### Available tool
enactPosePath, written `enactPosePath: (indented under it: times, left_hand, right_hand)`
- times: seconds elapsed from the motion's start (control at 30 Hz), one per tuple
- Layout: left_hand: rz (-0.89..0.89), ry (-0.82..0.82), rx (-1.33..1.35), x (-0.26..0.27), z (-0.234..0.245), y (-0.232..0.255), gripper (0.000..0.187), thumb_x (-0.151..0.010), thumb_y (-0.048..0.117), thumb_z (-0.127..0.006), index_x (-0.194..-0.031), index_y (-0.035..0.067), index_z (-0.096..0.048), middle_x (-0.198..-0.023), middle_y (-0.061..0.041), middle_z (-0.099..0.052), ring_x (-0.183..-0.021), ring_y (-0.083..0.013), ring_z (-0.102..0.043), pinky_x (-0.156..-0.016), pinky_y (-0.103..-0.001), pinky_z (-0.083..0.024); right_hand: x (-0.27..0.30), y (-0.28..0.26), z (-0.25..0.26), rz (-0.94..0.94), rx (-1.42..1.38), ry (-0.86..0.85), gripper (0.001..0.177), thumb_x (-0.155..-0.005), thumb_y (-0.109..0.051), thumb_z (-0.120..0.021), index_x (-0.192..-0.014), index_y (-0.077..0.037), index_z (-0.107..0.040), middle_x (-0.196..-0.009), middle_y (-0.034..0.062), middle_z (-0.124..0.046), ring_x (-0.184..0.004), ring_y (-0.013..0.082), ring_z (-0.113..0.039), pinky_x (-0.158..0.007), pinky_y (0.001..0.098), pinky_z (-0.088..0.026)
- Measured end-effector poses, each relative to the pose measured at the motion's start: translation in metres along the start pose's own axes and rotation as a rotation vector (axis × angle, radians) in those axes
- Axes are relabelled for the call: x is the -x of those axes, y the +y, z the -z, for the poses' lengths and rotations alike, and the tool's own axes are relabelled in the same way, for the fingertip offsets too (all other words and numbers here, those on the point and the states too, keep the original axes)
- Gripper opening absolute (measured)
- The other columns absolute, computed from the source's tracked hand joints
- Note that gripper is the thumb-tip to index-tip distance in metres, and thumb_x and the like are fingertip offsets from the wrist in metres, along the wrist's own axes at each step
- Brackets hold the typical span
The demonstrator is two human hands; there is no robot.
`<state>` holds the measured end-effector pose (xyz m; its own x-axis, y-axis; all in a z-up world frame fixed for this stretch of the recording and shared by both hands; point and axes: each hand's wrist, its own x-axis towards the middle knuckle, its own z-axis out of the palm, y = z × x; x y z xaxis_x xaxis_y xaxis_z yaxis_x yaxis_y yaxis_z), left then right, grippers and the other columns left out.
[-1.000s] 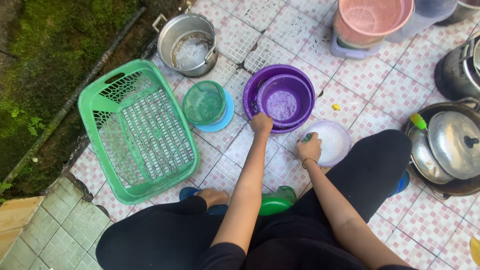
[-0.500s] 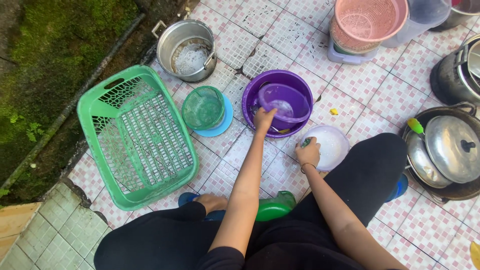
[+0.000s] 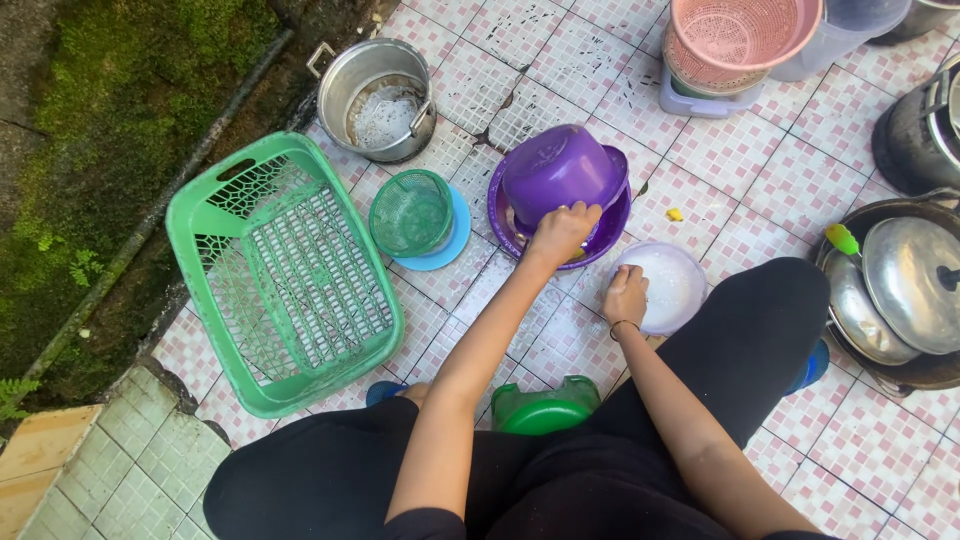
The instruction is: Washing various kitchen utensils and dishes by hand while sitting on a stool.
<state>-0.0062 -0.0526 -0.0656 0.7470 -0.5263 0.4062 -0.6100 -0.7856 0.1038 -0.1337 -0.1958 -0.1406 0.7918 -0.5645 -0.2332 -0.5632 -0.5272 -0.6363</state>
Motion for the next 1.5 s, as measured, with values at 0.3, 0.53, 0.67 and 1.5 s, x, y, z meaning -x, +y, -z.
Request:
enactPosePath:
  times: [0.3,0.53,0.67,1.5]
  left_hand:
    - [0.921,0.675,0.860,0.056,0.060,-0.047,0.018,-0.088,0.006,-0.065,-0.106,0.001,-0.065,-0.092,-0.009,-0.070,-0.077,-0.0222,-0.066,-0.073,-0.037,-0.054]
    - [1.042,0.929,1.438,0.073,0.140,-0.056,0.022,-0.091,0.003,-0.058,-0.112,-0.001,-0.062,-0.104,-0.003,-0.066,-0.092,-0.0109,-0.060,-0.086,-0.029,-0.049]
    - [0.965,0.867,1.316,0.063,0.151,-0.057,0.018,-0.100,0.009,-0.059,-0.114,-0.002,-0.062,-0.107,-0.005,-0.065,-0.097,-0.0114,-0.059,-0.090,-0.029,-0.048]
    - [0.879,0.800,1.120,0.054,0.114,-0.016,0.017,-0.092,-0.005,-0.055,-0.108,-0.007,-0.061,-0.092,-0.008,-0.065,-0.078,-0.0175,-0.056,-0.073,-0.035,-0.049]
  right_hand:
    - [-0.068,0.090,-0.054,-0.153,-0.110,0.035,0.046,-0.088,-0.035,-0.067,-0.114,0.002,-0.055,-0.109,0.0314,-0.064,-0.105,0.0468,-0.062,-0.096,0.0497,-0.047]
    - [-0.121,0.154,-0.096,-0.462,-0.620,-0.303,0.026,-0.092,-0.025,-0.063,-0.096,0.000,-0.060,-0.084,0.0095,-0.064,-0.074,0.0261,-0.062,-0.063,0.0410,-0.048]
    - [-0.083,0.000,0.007,-0.527,-1.189,-0.129,0.021,-0.094,-0.030,-0.061,-0.099,-0.010,-0.060,-0.085,0.0086,-0.066,-0.063,0.0245,-0.064,-0.046,0.0359,-0.047]
    - [-0.007,-0.234,0.039,0.840,0.452,-0.093,0.045,-0.073,-0.023,-0.081,-0.106,0.002,-0.063,-0.109,0.0284,-0.066,-0.086,0.0416,-0.069,-0.071,0.0480,-0.057]
